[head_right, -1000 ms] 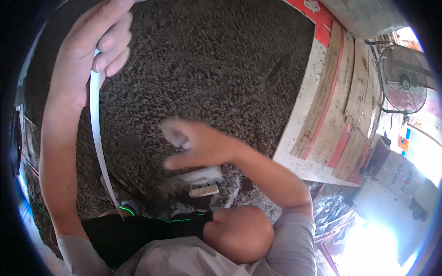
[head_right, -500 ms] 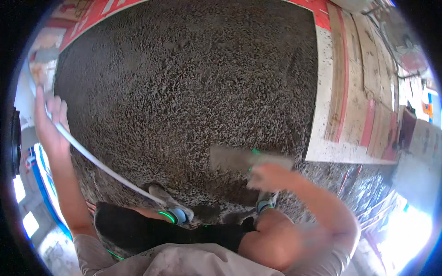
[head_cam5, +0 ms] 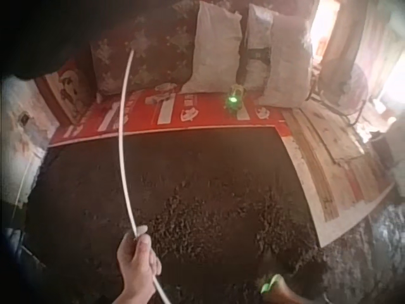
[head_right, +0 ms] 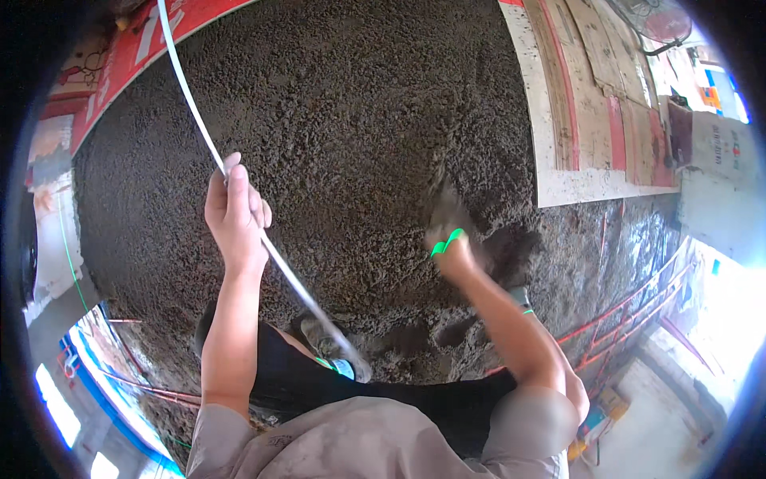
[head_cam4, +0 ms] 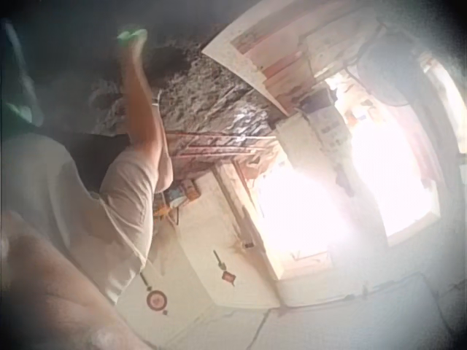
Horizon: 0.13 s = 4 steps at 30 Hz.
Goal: The person uses a trowel to smooth and level a wet concrete floor while kneeling. They repeatedly use a long metal straightedge to check the surface level against a green laser line, adjusting the concrete as needed to ensure a flat finish.
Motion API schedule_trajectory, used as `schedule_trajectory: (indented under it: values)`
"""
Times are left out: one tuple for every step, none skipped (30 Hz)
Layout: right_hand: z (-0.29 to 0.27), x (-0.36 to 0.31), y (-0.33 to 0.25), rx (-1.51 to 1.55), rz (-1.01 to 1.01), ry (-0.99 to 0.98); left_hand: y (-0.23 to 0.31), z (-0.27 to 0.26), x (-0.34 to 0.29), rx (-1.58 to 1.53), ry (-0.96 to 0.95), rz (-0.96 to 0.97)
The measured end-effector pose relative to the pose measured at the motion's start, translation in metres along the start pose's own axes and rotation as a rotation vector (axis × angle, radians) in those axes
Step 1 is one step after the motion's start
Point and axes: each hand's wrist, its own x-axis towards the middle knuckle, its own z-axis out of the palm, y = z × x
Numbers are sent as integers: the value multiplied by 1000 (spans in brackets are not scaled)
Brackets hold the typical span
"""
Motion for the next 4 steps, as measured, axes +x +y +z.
schedule_trajectory:
  values:
    - [27,-37,18,104,-2,-137,-3,4,4,-29,-31,-11]
    - [32,-72,16,40,-104,-113,-5,5,7,-53,-57,-32]
    - [30,-95,13,-27,-202,-84,-6,9,9,-81,-88,-53]
    - [12,-105,4,93,-248,-167,-7,9,10,-88,-100,-61]
